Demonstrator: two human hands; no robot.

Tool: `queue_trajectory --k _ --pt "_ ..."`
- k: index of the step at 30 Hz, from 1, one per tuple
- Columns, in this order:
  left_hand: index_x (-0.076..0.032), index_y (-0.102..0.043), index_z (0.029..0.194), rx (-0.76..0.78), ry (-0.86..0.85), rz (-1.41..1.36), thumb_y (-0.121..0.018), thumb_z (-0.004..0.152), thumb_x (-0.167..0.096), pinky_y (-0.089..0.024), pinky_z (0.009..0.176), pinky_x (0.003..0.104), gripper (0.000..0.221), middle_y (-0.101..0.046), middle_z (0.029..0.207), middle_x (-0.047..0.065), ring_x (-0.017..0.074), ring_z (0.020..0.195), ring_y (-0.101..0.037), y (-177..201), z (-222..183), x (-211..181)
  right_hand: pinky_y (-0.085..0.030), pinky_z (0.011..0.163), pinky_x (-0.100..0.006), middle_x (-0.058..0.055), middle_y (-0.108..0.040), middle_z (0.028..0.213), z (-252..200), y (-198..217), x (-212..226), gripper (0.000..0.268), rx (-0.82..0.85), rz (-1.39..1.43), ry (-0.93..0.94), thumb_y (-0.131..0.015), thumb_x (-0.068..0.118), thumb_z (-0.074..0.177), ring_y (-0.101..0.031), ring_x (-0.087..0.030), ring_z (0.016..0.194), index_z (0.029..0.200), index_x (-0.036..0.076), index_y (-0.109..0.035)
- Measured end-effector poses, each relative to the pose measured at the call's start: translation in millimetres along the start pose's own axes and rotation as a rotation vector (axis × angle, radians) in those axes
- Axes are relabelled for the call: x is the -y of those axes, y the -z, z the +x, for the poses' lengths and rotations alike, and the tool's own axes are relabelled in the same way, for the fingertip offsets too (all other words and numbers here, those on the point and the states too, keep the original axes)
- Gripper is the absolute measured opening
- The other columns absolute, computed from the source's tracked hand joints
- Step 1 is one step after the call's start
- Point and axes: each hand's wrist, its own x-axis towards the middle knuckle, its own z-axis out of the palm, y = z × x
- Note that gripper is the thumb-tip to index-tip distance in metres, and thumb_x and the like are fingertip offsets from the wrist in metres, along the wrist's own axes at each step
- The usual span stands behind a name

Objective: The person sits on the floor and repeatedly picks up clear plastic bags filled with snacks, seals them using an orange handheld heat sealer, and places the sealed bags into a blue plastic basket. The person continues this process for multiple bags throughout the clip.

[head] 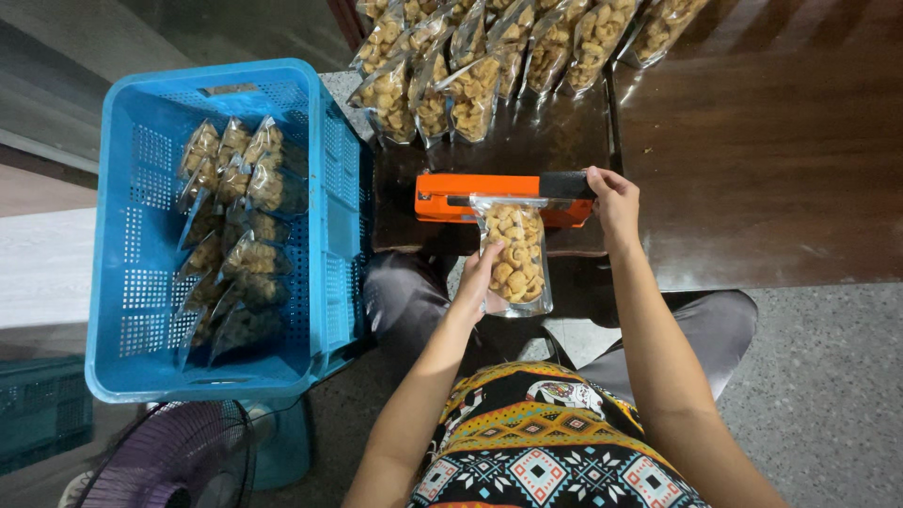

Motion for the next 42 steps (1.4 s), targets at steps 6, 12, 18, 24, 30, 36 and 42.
queue_trajectory --k 6,12,18,24,30,36,42 --pt "0.001 -0.065 0.126 -0.020 0.006 0.013 -0.063 0.097 -0.036 -0.058 0.086 0.031 0.048 -0.074 0.112 0.009 0.0165 0.098 -0.073 0 1 0 -0.044 0.060 -0.019 0.005 -0.070 0.086 -2 0 0 0.024 0.028 0.057 0.003 -0.071 0.028 0.099 -0.059 -0.002 0.072 0.107 0.007 -0.077" --pt "0.002 -0.065 0.125 -0.005 0.009 0.003 -0.062 0.096 -0.035 -0.059 0.086 0.032 0.047 -0.075 0.113 0.011 0.0180 0.098 -0.074 -2 -2 -3 -0.043 0.059 -0.019 0.004 -0.070 0.086 -4 -1 2 0.024 0.037 0.045 0.017 -0.070 0.029 0.099 -0.056 -0.003 0.069 0.107 0.007 -0.078" --pt "0.003 -0.065 0.125 -0.013 0.029 0.011 -0.062 0.097 -0.035 -0.060 0.085 0.033 0.048 -0.075 0.112 0.013 0.0197 0.097 -0.075 -2 -1 -3 -0.042 0.060 -0.019 0.005 -0.070 0.087 -4 -1 2 0.025 0.012 0.025 0.010 -0.071 0.030 0.099 -0.057 -0.002 0.073 0.107 0.008 -0.078" --pt "0.003 -0.064 0.126 0.011 0.009 -0.011 -0.062 0.097 -0.035 -0.060 0.087 0.032 0.048 -0.075 0.113 0.012 0.0192 0.099 -0.075 0 1 -2 -0.044 0.061 -0.020 0.005 -0.070 0.088 -1 0 -4 0.024 0.009 0.028 0.012 -0.071 0.029 0.099 -0.058 -0.003 0.074 0.108 0.007 -0.078" --pt "0.003 -0.063 0.127 0.020 0.019 0.000 -0.061 0.097 -0.036 -0.061 0.087 0.033 0.049 -0.075 0.114 0.013 0.0210 0.099 -0.075 1 2 -1 -0.047 0.063 -0.021 0.004 -0.071 0.089 -2 0 -2 0.025 0.036 0.049 0.038 -0.070 0.028 0.100 -0.060 -0.004 0.075 0.109 0.006 -0.077" --pt "0.004 -0.059 0.131 0.118 0.047 -0.158 -0.061 0.098 -0.034 -0.061 0.092 0.041 0.050 -0.071 0.120 0.016 0.0258 0.106 -0.073 -1 -2 -9 -0.048 0.060 -0.019 0.001 -0.071 0.092 -20 -7 31 0.026 0.047 0.141 0.078 -0.073 0.027 0.098 -0.062 -0.004 0.074 0.110 0.004 -0.076" --pt "-0.001 -0.055 0.134 0.241 0.188 -0.234 -0.057 0.097 -0.038 -0.060 0.094 0.050 0.051 -0.069 0.123 0.017 0.0286 0.110 -0.071 -1 -23 -24 -0.040 0.056 -0.019 0.004 -0.055 0.080 -50 -11 47 0.046 -0.037 -0.079 0.296 -0.072 0.032 0.101 -0.048 -0.004 0.067 0.139 0.007 -0.062"
